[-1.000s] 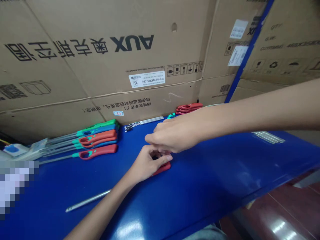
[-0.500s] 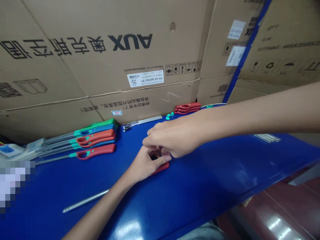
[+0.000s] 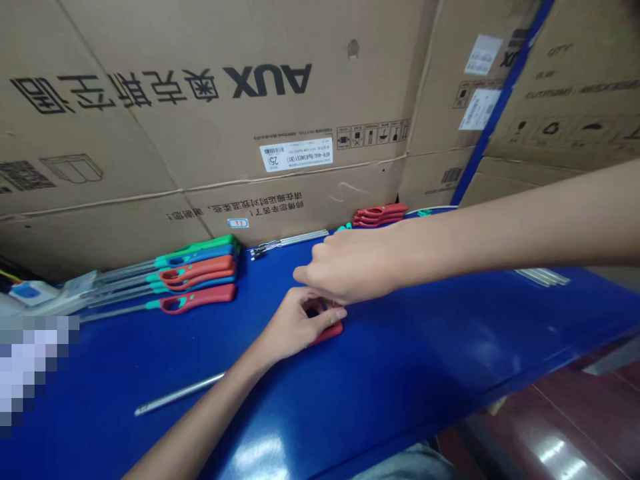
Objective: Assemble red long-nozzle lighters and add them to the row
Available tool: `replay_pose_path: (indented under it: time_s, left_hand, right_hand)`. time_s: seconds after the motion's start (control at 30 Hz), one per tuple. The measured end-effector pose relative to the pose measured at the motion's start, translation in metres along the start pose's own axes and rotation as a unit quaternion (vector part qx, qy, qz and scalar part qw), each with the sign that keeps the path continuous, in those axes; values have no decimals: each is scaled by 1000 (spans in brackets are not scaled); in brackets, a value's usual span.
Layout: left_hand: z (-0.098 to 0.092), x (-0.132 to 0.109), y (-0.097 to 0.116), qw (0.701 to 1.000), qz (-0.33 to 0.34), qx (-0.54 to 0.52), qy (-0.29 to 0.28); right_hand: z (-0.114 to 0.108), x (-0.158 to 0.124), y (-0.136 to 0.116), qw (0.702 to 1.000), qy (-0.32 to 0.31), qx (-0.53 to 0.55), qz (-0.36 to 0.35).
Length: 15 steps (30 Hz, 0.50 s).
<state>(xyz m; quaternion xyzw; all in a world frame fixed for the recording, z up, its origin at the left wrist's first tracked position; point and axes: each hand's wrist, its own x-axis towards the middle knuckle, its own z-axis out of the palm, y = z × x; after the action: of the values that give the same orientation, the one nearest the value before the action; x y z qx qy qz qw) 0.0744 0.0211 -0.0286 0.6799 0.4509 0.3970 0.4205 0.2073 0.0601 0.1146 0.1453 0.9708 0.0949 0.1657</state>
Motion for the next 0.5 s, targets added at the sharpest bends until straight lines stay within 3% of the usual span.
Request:
replay_pose_path:
  time_s: [0.13,0.23,0.37,0.5]
  left_hand:
    - [0,0,-2,1000,4,-3,0]
    - [0,0,-2,1000,5,-9,8]
    - [0,0,-1,1000,5,-12,-2]
    - [-1,0,-1,1000,4,-14,-5]
  right_hand:
    - [-2,-2,-2,999,-39,33,12]
    - [-2,-3,-2,999,-12,41,-19]
    - [2,-1,-4,998,3,9,63]
    - [-2,-3,-5,987,0,123,101]
